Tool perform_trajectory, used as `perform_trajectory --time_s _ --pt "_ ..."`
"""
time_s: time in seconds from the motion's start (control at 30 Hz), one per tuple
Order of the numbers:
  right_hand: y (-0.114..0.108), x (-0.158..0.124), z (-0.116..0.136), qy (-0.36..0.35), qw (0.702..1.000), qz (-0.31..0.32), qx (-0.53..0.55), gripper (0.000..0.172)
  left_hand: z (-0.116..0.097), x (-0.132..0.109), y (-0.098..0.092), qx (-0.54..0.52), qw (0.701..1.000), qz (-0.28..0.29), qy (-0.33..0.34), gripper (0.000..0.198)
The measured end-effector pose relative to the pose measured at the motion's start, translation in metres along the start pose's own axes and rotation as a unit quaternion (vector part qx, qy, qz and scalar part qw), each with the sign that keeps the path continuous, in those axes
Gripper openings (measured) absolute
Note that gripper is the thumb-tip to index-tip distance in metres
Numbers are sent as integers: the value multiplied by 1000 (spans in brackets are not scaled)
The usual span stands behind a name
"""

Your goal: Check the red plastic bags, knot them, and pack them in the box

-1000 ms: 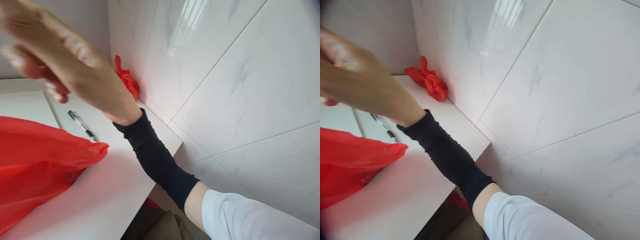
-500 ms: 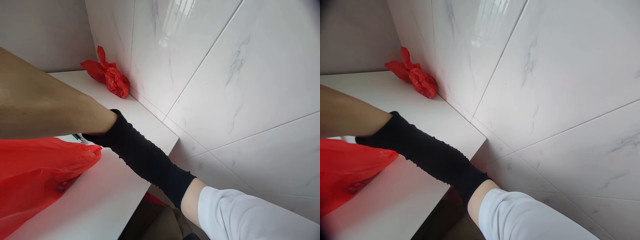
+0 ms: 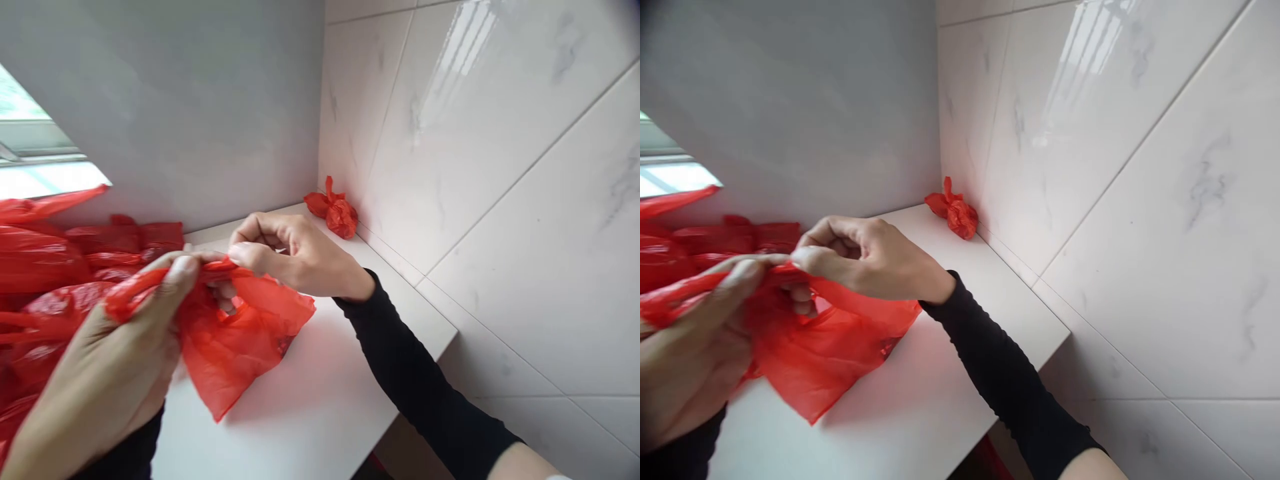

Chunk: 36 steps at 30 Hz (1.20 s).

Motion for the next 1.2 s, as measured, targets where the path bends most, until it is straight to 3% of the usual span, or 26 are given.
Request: perform_trajectory --time_s 0.1,0.23,0.37,0.53,0.67,0.77,0.97,1.2 --pt "6 0 -4 12 1000 13 10 21 2 -6 -7 41 997 53 -29 43" --pt "11 6 -7 22 1000 -12 -12 17 -12 -8 -7 148 986 71 19 33" --pt "20 13 -15 31 999 36 -11 31 -23 -13 -6 185 975 111 51 23" --pt "24 14 -26 73 996 36 -34 32 -22 -17 -17 310 944 -2 114 25" --pt "34 15 -30 88 988 103 75 34 -25 -20 -19 281 941 -77 172 26" --pt "39 16 -31 70 983 117 120 32 -29 -23 -20 256 946 -114 166 22" --pt "35 16 -22 40 997 18 65 24 -37 -26 -25 289 938 -117 154 13" --pt "28 10 -10 50 999 -2 13 25 -41 -35 -30 339 922 -149 111 16"
Point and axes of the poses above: each hand's wrist, its own x-axis towards the middle knuckle, its own y-axis out of the palm, z = x × y, the point moved 4 cm from there along x, towards the middle knuckle, and after that the axes turned 13 degrees about z, right-handed, at the moved point
